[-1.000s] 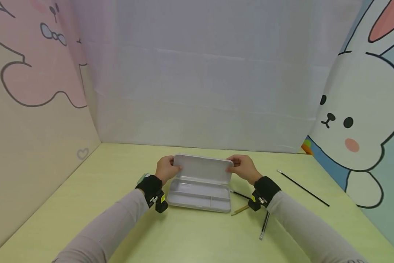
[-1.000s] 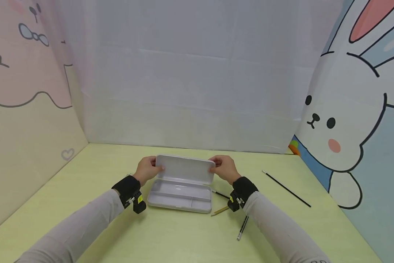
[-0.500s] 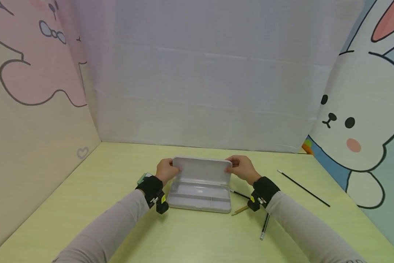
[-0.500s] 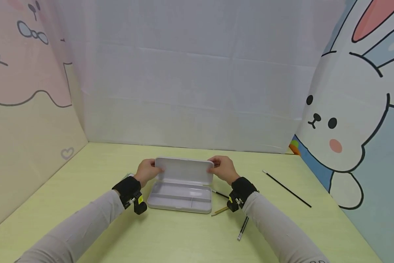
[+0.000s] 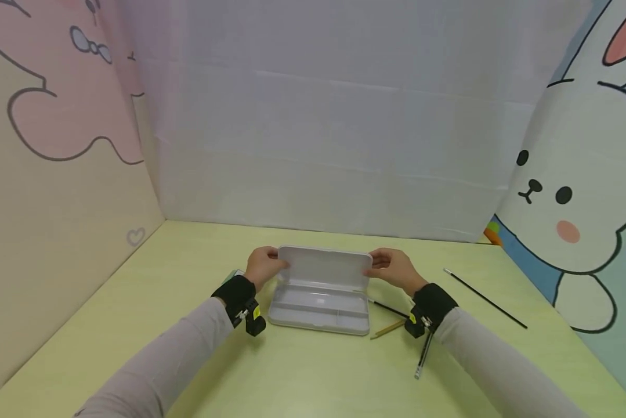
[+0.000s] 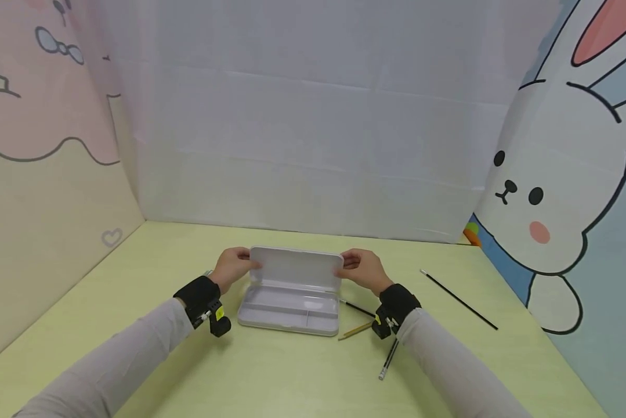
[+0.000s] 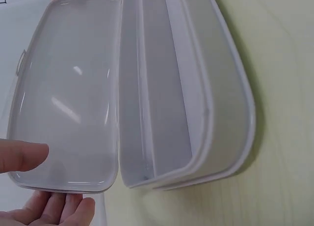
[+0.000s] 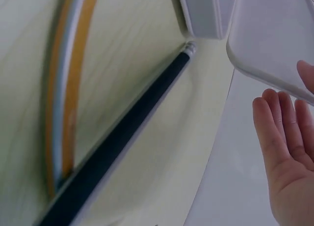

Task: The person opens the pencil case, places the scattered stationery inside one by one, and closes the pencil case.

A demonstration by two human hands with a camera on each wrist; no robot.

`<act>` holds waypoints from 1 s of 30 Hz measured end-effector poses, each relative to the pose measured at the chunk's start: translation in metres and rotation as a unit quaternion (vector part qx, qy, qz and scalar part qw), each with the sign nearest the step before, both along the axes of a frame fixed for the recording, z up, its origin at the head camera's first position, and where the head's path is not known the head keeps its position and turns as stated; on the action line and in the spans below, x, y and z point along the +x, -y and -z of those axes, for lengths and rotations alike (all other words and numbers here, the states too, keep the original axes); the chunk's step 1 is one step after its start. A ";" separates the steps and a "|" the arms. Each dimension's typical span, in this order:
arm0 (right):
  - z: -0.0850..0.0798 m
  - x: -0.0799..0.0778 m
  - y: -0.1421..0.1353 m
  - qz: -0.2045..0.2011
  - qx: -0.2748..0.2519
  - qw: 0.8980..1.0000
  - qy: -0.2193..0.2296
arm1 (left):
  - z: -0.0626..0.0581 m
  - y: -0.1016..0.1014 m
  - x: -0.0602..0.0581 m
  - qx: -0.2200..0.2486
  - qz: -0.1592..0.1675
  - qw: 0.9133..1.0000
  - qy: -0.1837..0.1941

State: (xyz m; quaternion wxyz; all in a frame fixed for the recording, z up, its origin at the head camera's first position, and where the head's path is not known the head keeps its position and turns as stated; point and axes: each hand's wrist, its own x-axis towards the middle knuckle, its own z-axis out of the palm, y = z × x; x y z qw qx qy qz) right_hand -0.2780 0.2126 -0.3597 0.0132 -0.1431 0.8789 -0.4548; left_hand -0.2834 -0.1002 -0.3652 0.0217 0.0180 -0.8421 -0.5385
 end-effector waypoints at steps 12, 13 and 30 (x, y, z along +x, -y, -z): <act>0.003 0.015 -0.080 0.007 0.001 1.000 -0.028 | -0.013 0.015 0.012 -0.009 0.054 0.998 -0.019; 0.008 0.011 -0.094 0.010 0.004 0.999 -0.037 | -0.015 0.017 0.011 -0.016 0.065 0.997 -0.025; 0.015 0.042 -0.178 0.141 0.220 0.956 -0.131 | -0.019 0.036 -0.015 -0.182 0.177 0.954 -0.159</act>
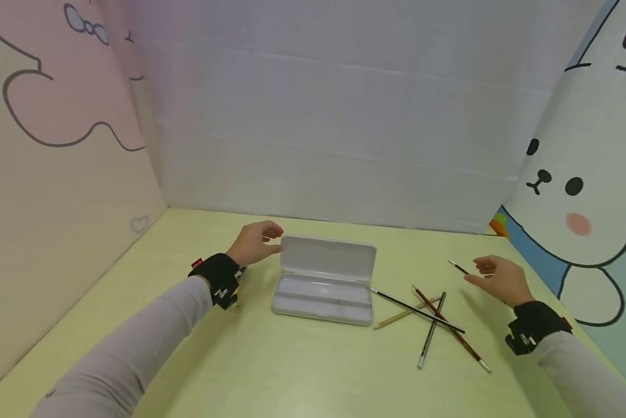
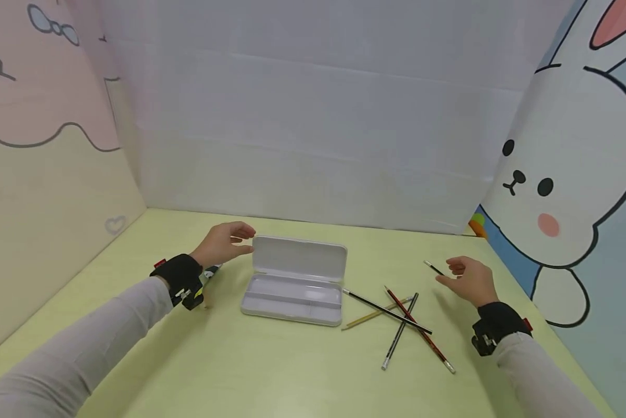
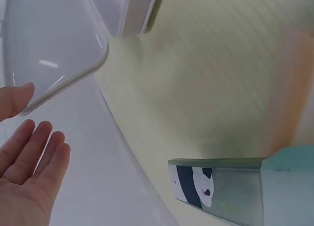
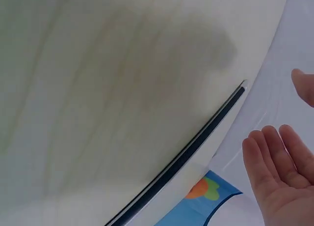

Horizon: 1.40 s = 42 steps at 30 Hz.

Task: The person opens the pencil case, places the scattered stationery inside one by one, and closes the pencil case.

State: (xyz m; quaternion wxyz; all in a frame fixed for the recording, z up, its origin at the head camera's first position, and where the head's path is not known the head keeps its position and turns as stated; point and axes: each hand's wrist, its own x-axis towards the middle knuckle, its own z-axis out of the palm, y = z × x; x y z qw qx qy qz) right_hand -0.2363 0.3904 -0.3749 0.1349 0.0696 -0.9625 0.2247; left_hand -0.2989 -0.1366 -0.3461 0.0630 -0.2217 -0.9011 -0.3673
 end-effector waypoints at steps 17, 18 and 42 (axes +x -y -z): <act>0.010 -0.003 -0.015 0.039 0.051 0.996 0.054 | -0.002 -0.015 -0.013 -0.063 0.018 0.998 0.000; 0.009 -0.003 -0.015 0.042 0.048 0.997 0.052 | -0.002 -0.015 -0.013 -0.063 0.019 0.998 0.001; -0.015 -0.006 -0.004 -0.040 0.086 0.992 0.087 | 0.001 -0.023 -0.015 -0.068 0.037 0.996 -0.042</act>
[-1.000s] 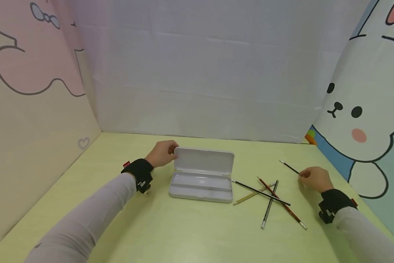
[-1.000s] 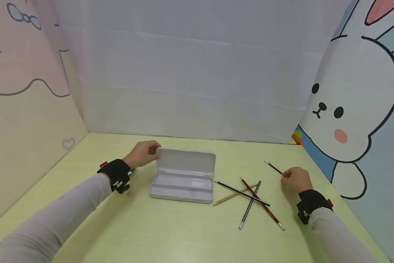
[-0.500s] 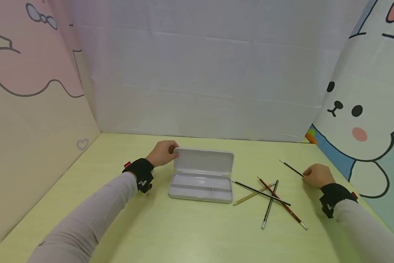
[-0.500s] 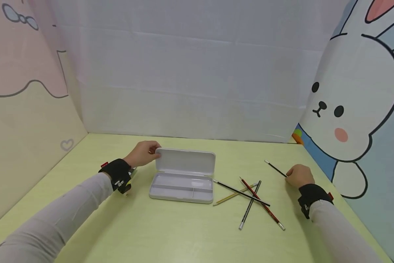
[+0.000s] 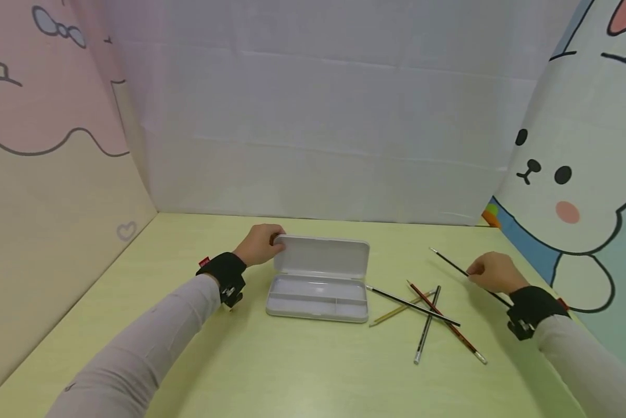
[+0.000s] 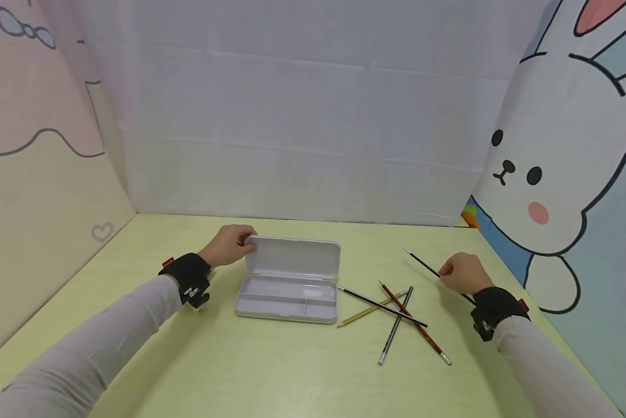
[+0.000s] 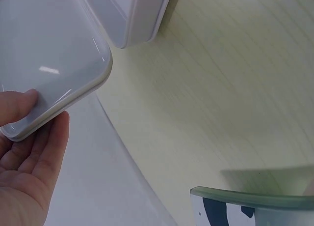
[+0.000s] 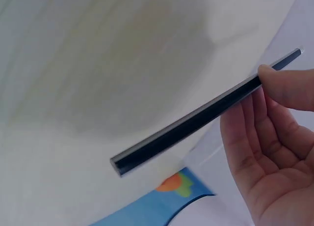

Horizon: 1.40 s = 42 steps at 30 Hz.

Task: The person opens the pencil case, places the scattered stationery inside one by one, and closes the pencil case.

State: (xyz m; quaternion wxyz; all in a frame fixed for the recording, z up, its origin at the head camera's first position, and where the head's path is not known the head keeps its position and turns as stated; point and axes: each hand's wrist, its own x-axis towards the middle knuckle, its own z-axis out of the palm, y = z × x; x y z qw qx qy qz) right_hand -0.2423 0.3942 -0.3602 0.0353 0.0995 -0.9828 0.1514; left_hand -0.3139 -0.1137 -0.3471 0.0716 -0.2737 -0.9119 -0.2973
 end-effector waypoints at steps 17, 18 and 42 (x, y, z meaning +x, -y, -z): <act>-0.027 0.018 0.075 -0.099 -0.036 0.993 -0.060 | 0.000 -0.001 0.004 0.007 -0.002 1.000 -0.003; -0.030 0.019 0.079 -0.104 -0.038 0.992 -0.066 | 0.000 0.000 0.004 0.005 -0.002 1.000 -0.007; -0.031 -0.003 0.207 -0.276 -0.017 0.958 -0.081 | 0.004 0.001 0.001 0.010 -0.010 1.000 -0.005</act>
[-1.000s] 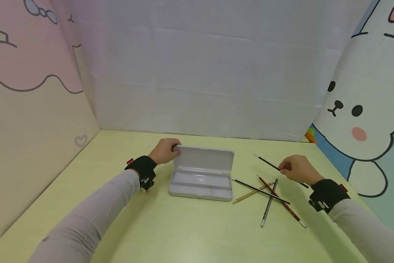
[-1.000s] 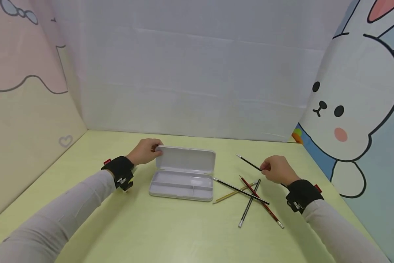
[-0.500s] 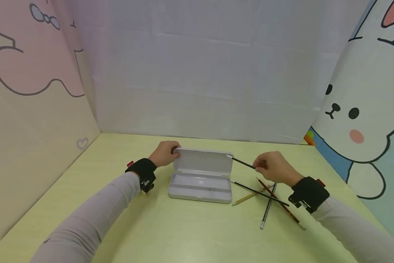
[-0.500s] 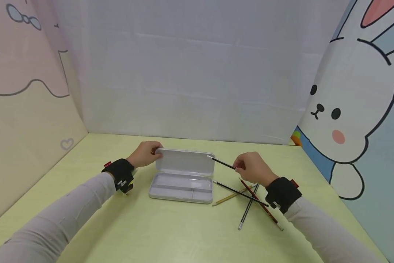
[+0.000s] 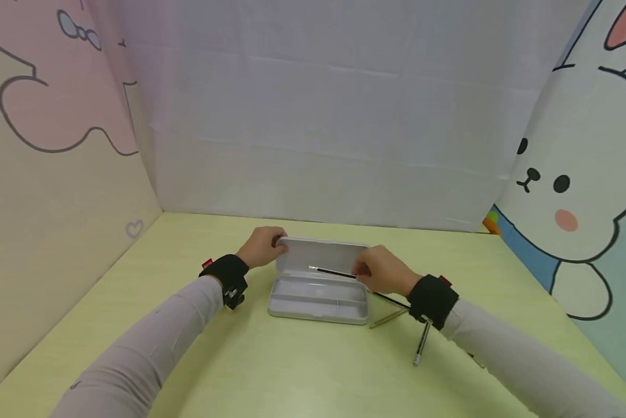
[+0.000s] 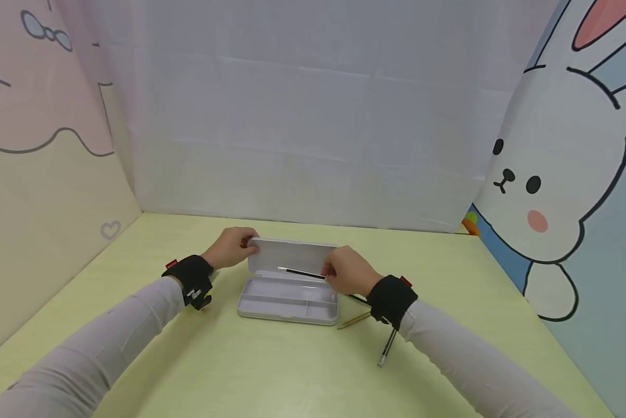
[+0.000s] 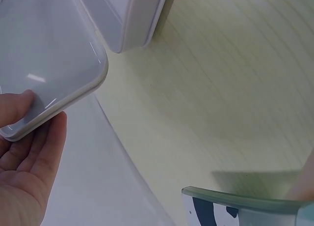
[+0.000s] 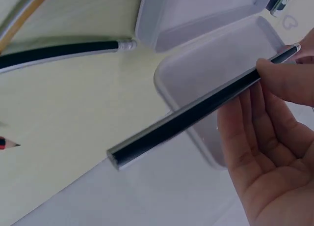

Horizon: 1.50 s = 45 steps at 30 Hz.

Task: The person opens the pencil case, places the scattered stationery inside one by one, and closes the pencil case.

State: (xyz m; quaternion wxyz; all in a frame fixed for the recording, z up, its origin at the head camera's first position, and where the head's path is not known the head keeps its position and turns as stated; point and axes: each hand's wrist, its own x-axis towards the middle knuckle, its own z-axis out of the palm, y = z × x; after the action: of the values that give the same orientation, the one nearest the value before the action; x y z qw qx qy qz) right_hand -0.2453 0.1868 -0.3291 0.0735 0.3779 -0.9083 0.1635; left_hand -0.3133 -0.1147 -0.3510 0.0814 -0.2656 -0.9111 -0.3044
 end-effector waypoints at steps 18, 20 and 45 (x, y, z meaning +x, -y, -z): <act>0.034 -0.011 0.056 -0.010 0.029 0.999 0.029 | 0.006 -0.003 -0.002 0.004 0.000 1.000 0.007; 0.037 -0.012 0.056 -0.004 0.023 0.999 0.031 | 0.006 -0.003 -0.002 0.003 -0.001 1.000 0.008; 0.022 -0.011 0.001 0.037 -0.043 0.998 0.042 | -0.001 0.001 0.003 -0.011 0.003 1.000 -0.008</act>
State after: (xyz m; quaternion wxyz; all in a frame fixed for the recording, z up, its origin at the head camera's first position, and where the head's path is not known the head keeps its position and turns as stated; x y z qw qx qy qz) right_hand -0.2562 0.1854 -0.3512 0.0576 0.3335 -0.9160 0.2154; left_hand -0.3103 -0.1154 -0.3505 0.0851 -0.2714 -0.9131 -0.2922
